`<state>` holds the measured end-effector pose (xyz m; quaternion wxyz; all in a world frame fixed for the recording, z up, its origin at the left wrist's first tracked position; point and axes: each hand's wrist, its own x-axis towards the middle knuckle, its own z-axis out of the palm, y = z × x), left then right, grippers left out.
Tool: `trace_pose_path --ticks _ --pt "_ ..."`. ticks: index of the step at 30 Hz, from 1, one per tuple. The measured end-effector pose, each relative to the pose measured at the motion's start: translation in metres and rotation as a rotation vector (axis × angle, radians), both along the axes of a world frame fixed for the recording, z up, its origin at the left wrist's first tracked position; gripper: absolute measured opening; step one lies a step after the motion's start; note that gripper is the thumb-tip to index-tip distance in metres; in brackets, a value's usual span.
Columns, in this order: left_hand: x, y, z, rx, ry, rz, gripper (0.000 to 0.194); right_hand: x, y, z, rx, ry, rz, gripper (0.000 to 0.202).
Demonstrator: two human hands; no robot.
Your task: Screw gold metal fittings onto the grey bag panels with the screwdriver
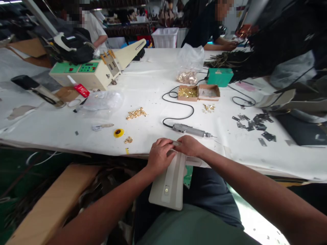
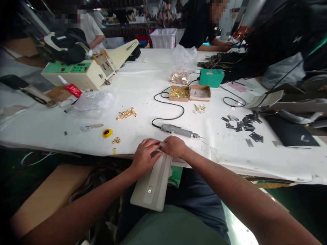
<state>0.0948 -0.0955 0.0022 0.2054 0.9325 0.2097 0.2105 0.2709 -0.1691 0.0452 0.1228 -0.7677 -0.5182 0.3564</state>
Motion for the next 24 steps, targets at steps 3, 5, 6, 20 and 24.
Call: trace_pose_path --ticks 3,5,6,20,24 --pt "0.000 0.005 -0.008 -0.021 -0.062 0.019 0.016 0.002 0.001 -0.004 0.024 -0.027 -0.033 0.024" --pt "0.000 0.006 -0.010 -0.023 -0.063 0.026 0.017 0.003 -0.001 -0.010 0.063 -0.044 -0.064 0.028" --pt "0.000 0.007 -0.010 -0.028 -0.051 0.034 0.017 0.003 -0.003 -0.013 0.093 -0.052 -0.092 0.033" --pt "0.005 0.023 -0.011 -0.013 -0.018 -0.005 0.013 0.161 -0.101 -0.014 0.300 -0.314 -0.646 0.026" --pt "0.004 0.024 -0.017 -0.002 -0.043 -0.007 0.013 0.213 -0.133 -0.018 0.206 -0.397 -0.688 0.026"
